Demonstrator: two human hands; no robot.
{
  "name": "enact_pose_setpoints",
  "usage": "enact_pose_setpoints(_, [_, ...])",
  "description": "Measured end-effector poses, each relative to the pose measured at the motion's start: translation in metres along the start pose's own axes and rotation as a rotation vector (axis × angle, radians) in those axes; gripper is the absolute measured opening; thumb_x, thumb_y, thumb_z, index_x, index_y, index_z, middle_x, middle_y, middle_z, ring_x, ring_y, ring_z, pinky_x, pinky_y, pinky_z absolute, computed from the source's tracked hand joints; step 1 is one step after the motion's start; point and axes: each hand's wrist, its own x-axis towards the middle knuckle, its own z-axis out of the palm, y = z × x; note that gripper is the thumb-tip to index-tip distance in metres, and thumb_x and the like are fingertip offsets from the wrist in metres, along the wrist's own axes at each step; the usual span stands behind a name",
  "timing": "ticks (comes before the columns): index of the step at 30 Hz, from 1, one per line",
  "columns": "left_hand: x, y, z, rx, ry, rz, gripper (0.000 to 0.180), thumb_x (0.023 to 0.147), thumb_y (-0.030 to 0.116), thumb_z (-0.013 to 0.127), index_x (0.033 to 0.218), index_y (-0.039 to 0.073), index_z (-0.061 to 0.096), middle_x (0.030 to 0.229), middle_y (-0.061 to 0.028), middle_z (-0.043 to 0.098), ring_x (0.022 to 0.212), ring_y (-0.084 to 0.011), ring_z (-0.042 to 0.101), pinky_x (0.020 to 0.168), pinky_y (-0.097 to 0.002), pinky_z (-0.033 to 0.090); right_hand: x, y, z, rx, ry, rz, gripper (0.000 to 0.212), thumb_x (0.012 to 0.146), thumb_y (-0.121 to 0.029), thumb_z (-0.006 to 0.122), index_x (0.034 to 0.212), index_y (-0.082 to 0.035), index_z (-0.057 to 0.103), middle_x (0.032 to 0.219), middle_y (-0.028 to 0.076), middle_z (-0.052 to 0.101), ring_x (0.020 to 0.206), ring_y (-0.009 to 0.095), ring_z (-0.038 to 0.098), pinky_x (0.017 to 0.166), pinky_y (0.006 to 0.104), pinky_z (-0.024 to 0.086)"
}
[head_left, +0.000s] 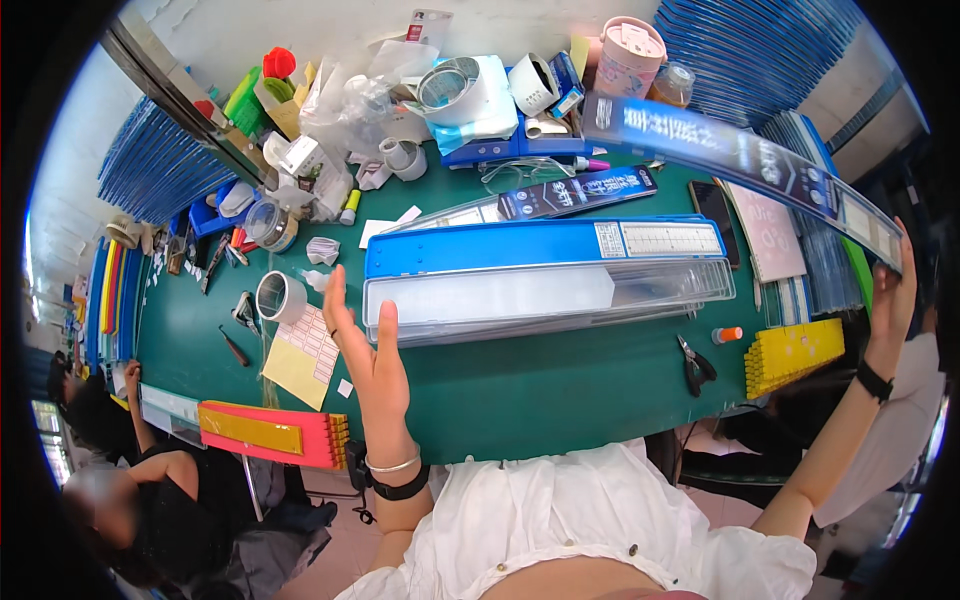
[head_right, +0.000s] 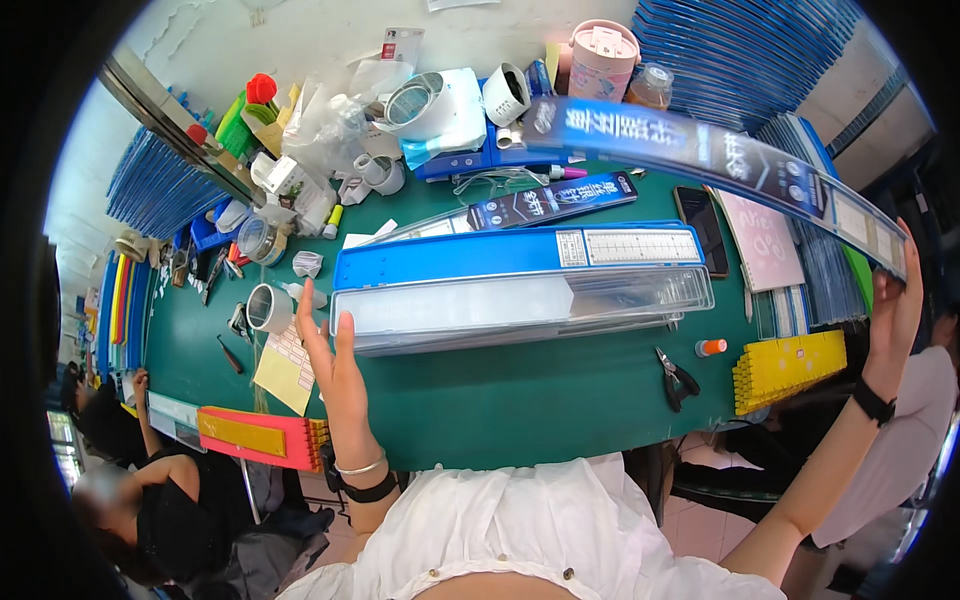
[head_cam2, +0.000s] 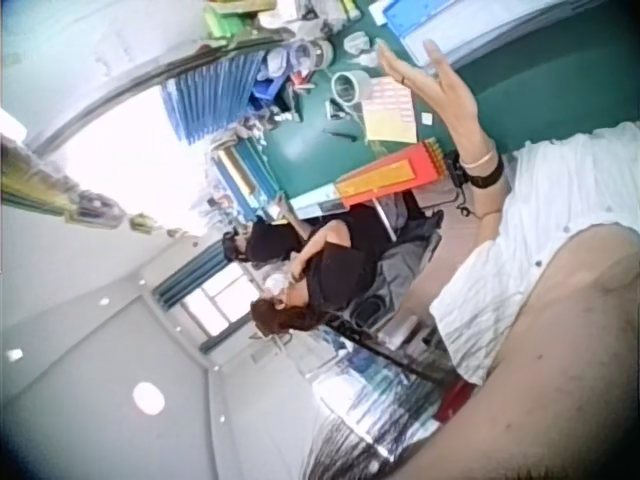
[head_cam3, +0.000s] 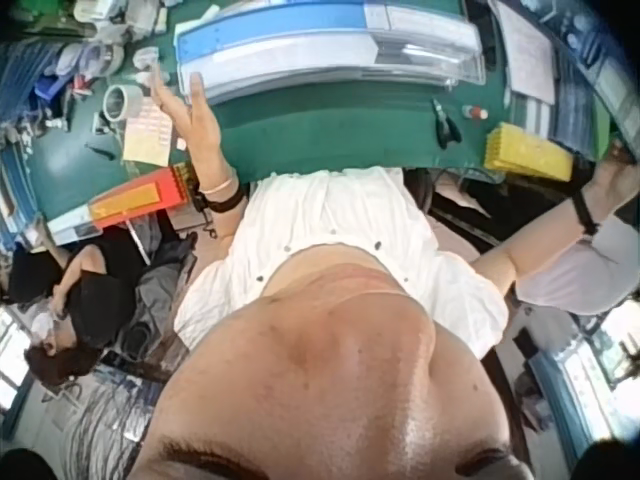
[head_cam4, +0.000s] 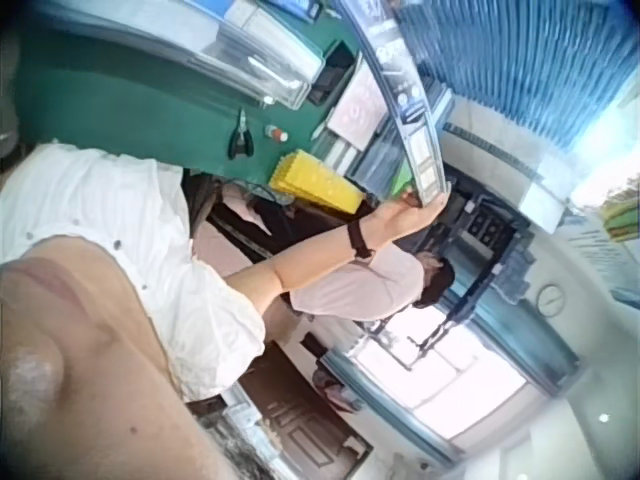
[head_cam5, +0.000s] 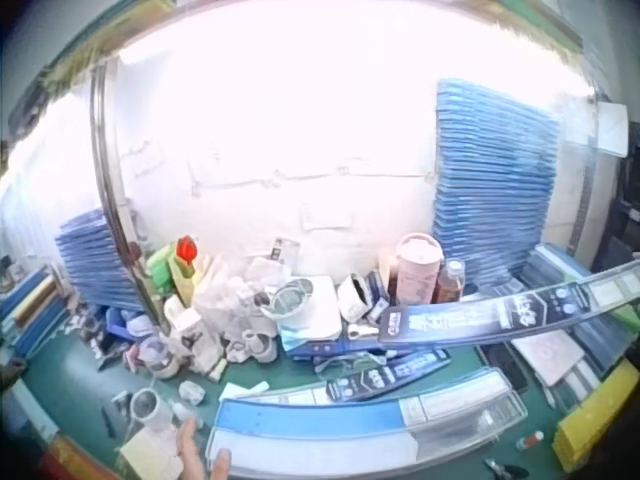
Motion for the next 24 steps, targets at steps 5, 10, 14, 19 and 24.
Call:
enact_pose_setpoints(5, [0.007, -0.010, 0.012, -0.384, -0.048, -0.154, 0.061, 0.104, 0.025, 0.055, 0.157, 0.002, 0.036, 0.158, -0.0220, 0.039, 0.148, -0.0340, 0.037, 0.123, -0.0442, 0.024, 0.044, 0.026, 0.052, -0.098, -0.176, 0.031, 0.049, 0.108, -0.032, 0.056, 0.149, -0.006, 0.050, 0.109, 0.002, 0.070, 0.069, -0.001, 0.055, 0.058, 0.0118, 0.046])
enact_pose_setpoints(10, [0.015, -0.024, 0.010, -0.473, -0.035, -0.214, 0.063, 0.103, 0.034, 0.053, 0.157, 0.005, 0.038, 0.155, -0.0215, 0.044, 0.145, -0.0293, 0.042, 0.121, -0.0404, 0.028, 0.056, 0.040, 0.129, -0.169, -0.118, 0.079, 0.045, 0.107, -0.031, 0.057, 0.145, -0.006, 0.056, 0.107, 0.001, 0.070, 0.067, -0.001, 0.057, 0.056, 0.0119, 0.047])
enact_pose_setpoints(14, [0.019, -0.027, 0.010, -0.610, -0.071, -0.321, 0.074, 0.096, 0.036, 0.059, 0.158, 0.004, 0.036, 0.154, -0.0199, 0.045, 0.142, -0.0288, 0.046, 0.118, -0.0391, 0.033, 0.079, 0.048, 0.140, -0.205, -0.230, 0.075, 0.050, 0.108, -0.030, 0.057, 0.153, -0.010, 0.049, 0.101, -0.002, 0.070, 0.066, -0.003, 0.053, 0.052, 0.0116, 0.045])
enact_pose_setpoints(19, [0.022, -0.029, 0.010, -0.638, -0.150, -0.347, 0.085, 0.085, 0.033, 0.066, 0.158, 0.002, 0.037, 0.153, -0.0205, 0.046, 0.142, -0.0295, 0.045, 0.121, -0.0385, 0.028, 0.107, 0.051, 0.135, -0.130, -0.242, -0.076, 0.050, 0.108, -0.033, 0.056, 0.154, -0.015, 0.049, 0.107, -0.004, 0.066, 0.066, -0.002, 0.047, 0.055, 0.0144, 0.041])
enact_pose_setpoints(24, [0.023, -0.027, 0.013, -0.651, -0.155, -0.405, 0.089, 0.077, 0.032, 0.068, 0.156, 0.001, 0.040, 0.150, -0.0196, 0.050, 0.139, -0.0289, 0.048, 0.119, -0.0378, 0.031, 0.123, 0.054, 0.102, -0.171, -0.284, -0.149, 0.051, 0.109, -0.034, 0.053, 0.156, -0.016, 0.045, 0.110, -0.004, 0.065, 0.073, 0.000, 0.049, 0.057, 0.0157, 0.040])
